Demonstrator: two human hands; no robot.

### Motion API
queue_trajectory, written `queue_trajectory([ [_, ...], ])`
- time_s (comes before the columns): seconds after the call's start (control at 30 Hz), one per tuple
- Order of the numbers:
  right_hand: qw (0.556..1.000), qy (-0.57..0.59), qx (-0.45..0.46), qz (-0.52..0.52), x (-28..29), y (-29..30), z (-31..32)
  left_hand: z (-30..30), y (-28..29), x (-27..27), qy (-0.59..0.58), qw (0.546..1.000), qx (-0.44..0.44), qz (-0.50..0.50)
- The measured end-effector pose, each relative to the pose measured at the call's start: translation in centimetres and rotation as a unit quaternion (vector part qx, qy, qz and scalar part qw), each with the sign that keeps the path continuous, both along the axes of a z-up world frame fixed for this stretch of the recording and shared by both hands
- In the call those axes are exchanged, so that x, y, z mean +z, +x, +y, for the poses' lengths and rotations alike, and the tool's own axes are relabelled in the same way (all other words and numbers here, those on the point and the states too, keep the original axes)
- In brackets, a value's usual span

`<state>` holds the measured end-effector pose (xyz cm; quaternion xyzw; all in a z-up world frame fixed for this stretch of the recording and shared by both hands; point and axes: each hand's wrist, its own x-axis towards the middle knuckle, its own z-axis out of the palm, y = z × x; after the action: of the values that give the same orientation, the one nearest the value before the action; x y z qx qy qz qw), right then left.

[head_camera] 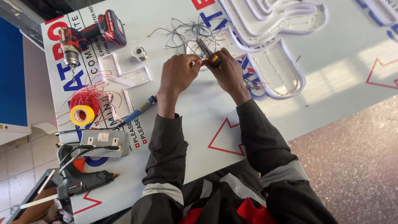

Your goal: Stripping and cutting electrical wires for an LED sign assembly using pliers.

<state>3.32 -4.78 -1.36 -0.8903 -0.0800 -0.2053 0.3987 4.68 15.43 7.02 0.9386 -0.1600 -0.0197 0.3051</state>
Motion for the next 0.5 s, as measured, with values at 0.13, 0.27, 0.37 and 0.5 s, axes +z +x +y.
queue_trajectory([
  [0.13, 1.0, -0.013, -0.009, 0.003, 0.2, -0.2, 0.3, 0.3, 0.3, -0.3, 0.02, 1.0, -0.008, -0.017],
  [0.27, 0.998, -0.033, -0.022, 0.043, -0.7, 0.7, -0.3, 0.3, 0.4, 0.7, 0.034, 0.999, -0.007, -0.003],
  [0.37, 0.997, -0.019, -0.036, 0.072, 0.4, -0.1, -0.1, 1.2, -0.9, 2.5, -0.011, 0.999, 0.009, 0.032],
  [0.5, 0.995, 0.002, -0.047, 0.089, 0.2, 0.5, 0.3, 2.7, -2.0, 5.1, -0.038, 0.997, 0.017, 0.068],
])
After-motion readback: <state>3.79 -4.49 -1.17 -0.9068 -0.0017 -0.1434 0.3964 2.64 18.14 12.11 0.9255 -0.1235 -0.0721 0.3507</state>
